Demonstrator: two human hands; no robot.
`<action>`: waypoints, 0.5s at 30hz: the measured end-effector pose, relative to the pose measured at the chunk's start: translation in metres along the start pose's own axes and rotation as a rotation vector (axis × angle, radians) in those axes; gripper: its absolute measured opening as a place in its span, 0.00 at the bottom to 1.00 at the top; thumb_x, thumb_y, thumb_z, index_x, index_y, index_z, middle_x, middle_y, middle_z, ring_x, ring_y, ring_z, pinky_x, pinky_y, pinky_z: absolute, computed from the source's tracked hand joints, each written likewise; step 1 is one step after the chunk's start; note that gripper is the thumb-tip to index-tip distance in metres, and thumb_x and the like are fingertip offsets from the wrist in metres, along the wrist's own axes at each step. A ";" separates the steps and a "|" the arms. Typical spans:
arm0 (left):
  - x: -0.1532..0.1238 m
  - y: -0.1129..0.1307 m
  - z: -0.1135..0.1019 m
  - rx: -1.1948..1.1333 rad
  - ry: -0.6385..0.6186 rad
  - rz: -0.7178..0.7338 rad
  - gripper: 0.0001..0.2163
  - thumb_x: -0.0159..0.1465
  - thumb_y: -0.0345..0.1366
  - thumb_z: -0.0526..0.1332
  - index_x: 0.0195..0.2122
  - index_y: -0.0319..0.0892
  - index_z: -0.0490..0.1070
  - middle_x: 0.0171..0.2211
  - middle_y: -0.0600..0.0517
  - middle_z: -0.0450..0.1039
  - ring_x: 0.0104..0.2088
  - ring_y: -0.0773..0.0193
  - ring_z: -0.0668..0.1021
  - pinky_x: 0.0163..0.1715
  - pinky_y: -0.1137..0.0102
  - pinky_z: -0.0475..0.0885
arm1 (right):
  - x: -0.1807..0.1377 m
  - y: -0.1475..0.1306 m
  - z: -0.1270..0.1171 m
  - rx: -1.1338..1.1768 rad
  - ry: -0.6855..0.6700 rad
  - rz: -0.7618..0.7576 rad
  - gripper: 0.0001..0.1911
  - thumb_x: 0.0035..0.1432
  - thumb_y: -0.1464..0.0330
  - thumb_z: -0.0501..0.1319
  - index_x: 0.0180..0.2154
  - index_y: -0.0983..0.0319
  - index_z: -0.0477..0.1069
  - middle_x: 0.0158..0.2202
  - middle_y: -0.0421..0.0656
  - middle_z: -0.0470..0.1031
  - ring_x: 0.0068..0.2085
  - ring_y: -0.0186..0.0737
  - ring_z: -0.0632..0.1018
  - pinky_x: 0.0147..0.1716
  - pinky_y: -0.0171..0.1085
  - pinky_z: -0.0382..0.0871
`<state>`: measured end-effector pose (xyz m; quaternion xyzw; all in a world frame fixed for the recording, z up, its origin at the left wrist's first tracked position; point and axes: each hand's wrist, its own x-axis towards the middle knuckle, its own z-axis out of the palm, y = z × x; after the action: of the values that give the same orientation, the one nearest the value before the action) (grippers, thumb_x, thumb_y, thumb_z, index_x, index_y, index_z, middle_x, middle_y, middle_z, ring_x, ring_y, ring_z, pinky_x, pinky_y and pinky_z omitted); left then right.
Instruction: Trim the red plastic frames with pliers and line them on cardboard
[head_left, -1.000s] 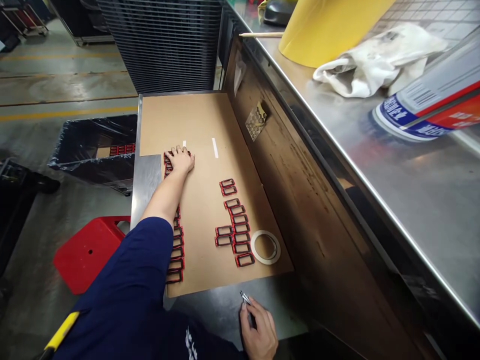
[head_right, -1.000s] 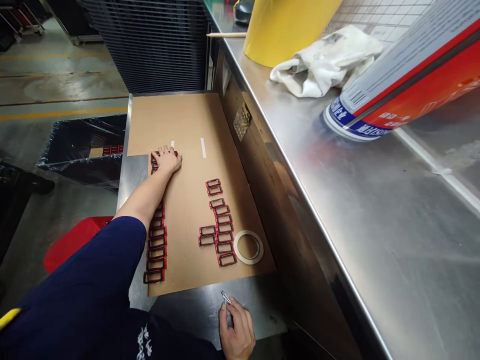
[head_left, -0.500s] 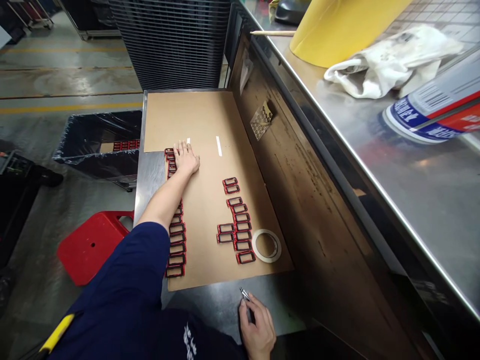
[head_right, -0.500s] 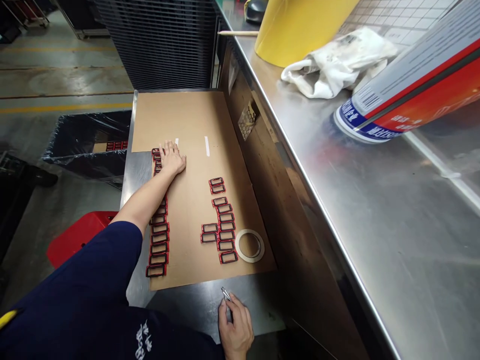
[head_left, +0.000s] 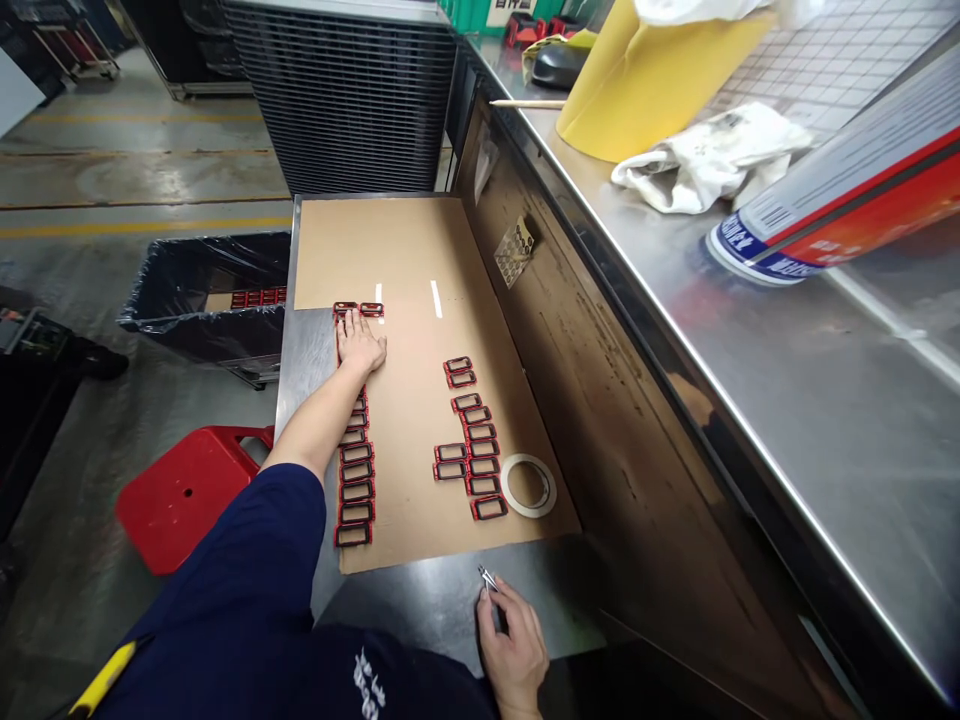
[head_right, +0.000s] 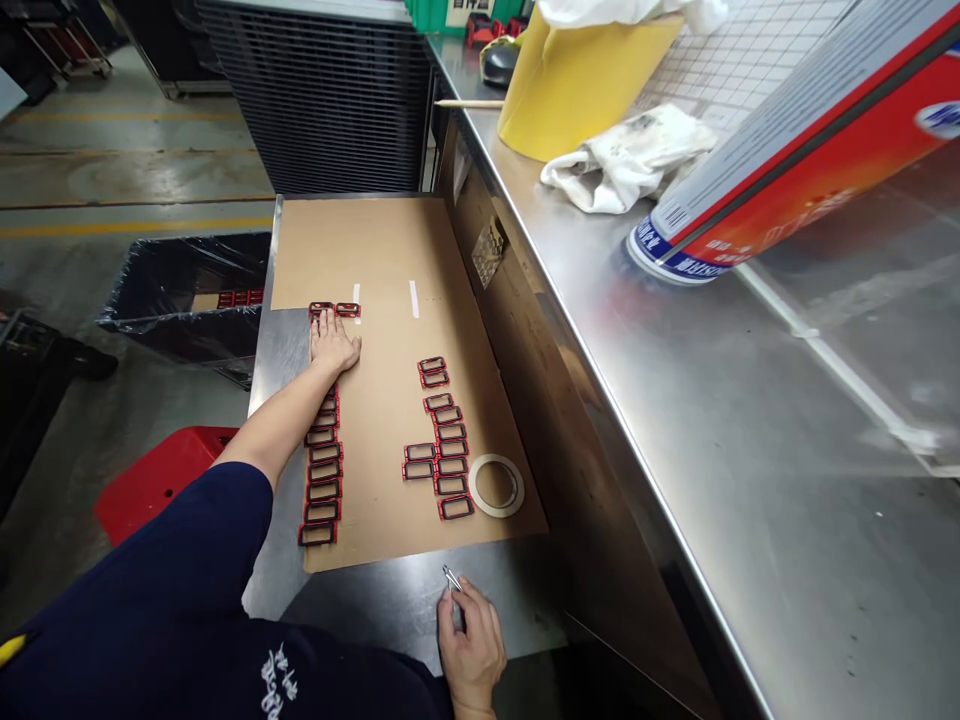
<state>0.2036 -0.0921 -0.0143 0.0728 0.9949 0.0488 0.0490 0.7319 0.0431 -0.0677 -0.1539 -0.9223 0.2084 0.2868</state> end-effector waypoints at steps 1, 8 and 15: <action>0.000 0.000 0.000 0.000 -0.002 -0.006 0.39 0.68 0.49 0.46 0.73 0.24 0.45 0.76 0.37 0.35 0.76 0.49 0.40 0.73 0.54 0.34 | 0.000 0.000 0.001 0.000 0.000 0.000 0.08 0.70 0.66 0.62 0.38 0.61 0.75 0.43 0.46 0.80 0.40 0.43 0.81 0.43 0.40 0.73; 0.000 -0.001 -0.008 -0.003 0.005 -0.037 0.40 0.67 0.49 0.47 0.73 0.22 0.45 0.75 0.34 0.35 0.76 0.46 0.41 0.73 0.54 0.35 | 0.003 -0.002 0.001 -0.009 0.010 0.001 0.09 0.70 0.66 0.62 0.37 0.62 0.76 0.42 0.47 0.80 0.40 0.42 0.81 0.43 0.39 0.74; -0.060 0.005 -0.015 0.007 0.024 0.135 0.39 0.69 0.52 0.44 0.73 0.27 0.48 0.76 0.40 0.36 0.76 0.53 0.37 0.73 0.57 0.28 | 0.003 -0.004 0.002 -0.018 0.008 0.018 0.10 0.70 0.65 0.61 0.36 0.62 0.76 0.42 0.47 0.80 0.40 0.42 0.81 0.42 0.39 0.74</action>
<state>0.2615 -0.0977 0.0061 0.1394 0.9884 0.0495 0.0333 0.7279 0.0408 -0.0656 -0.1655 -0.9216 0.2021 0.2872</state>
